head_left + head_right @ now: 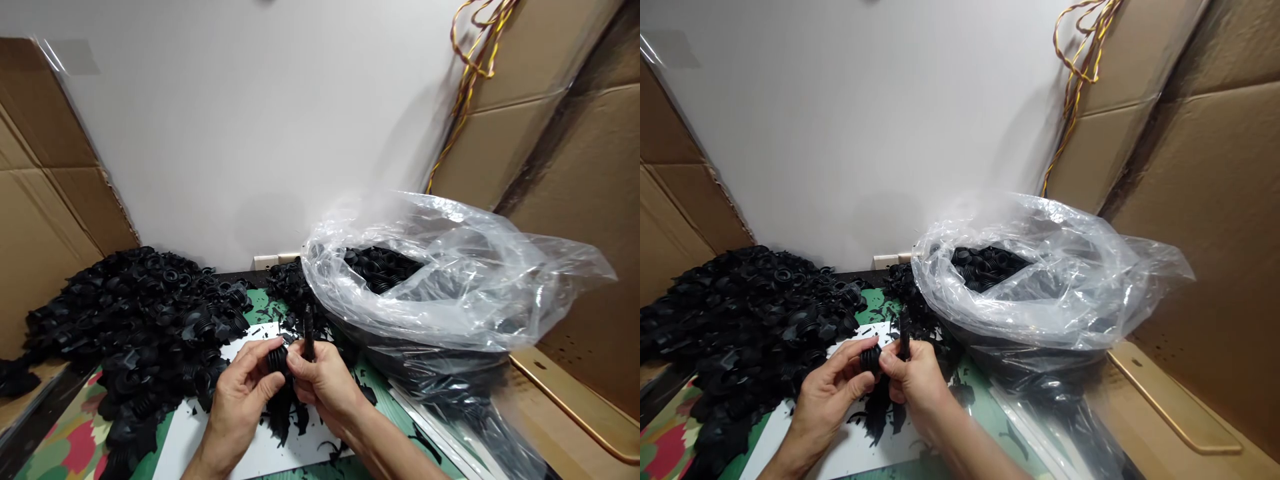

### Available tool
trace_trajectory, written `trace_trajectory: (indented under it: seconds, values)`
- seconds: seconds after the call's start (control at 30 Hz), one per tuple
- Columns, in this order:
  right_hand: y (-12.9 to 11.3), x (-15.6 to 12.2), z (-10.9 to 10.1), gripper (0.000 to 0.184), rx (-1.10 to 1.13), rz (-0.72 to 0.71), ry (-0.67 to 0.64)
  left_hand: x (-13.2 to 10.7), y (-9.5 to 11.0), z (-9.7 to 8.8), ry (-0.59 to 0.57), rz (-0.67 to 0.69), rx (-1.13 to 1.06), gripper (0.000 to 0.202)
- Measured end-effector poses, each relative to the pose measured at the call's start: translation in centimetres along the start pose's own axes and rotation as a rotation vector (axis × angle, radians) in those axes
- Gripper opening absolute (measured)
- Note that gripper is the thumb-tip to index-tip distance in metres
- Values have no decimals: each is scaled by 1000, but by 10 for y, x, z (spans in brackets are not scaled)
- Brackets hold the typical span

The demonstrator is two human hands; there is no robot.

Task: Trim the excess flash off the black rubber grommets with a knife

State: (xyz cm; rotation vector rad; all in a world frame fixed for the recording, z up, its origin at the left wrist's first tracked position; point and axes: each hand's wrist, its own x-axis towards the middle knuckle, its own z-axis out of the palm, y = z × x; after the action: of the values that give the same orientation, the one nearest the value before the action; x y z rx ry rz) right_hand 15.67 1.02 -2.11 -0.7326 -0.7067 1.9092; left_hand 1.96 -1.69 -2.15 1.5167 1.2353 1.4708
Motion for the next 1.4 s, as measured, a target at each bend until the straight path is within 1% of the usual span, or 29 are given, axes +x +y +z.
trace_trajectory:
  seconds: [0.1,0.17,0.23,0.37,0.5,0.6,0.67,0.73,0.8,0.9,0.93,0.97,1.0,1.07,1.17,1.23,1.3,1.4]
  values:
    - [0,-1,1,51,16,16,-10,1,-1,1,85,-13,-8,30]
    - [0,-2,1,50,20,11,2,1,0,1,151,-68,-17,26]
    - [0,-2,2,49,22,7,30,1,1,1,185,-131,-38,21]
    - [1,-1,2,48,13,26,40,0,7,3,212,-197,-85,16]
    - [2,-1,1,49,-13,54,10,0,10,5,217,-217,-100,11]
    - [1,-2,1,50,-88,56,-12,0,8,4,223,-227,-66,11]
    - [-2,-3,-1,48,-201,-33,32,0,7,3,227,-221,-41,10]
    - [-8,-5,-4,44,-302,-187,103,0,6,2,226,-188,-18,9]
    - [-15,-7,-7,43,-356,-334,134,-1,7,1,223,-140,8,8]
    - [-23,-9,-13,45,-451,-510,125,-1,7,1,224,-79,53,6]
    - [-24,-9,-15,46,-482,-547,108,-2,7,1,226,-67,65,5]
    - [-24,-9,-17,48,-488,-555,83,-2,7,1,225,-59,73,4]
    - [-23,-8,-18,49,-463,-532,56,-3,7,1,224,-57,79,4]
    - [-20,-7,-18,50,-351,-433,5,-4,6,1,221,-72,86,4]
    - [-16,-6,-14,44,-222,-318,-35,-5,4,1,217,-90,111,6]
    - [-14,-7,-10,42,-196,-279,-55,-5,4,1,215,-86,138,6]
    - [-11,-9,-7,44,-200,-253,-63,-5,3,0,209,-74,156,5]
    - [-8,-8,-6,44,-244,-249,-51,-5,3,0,196,-58,169,5]
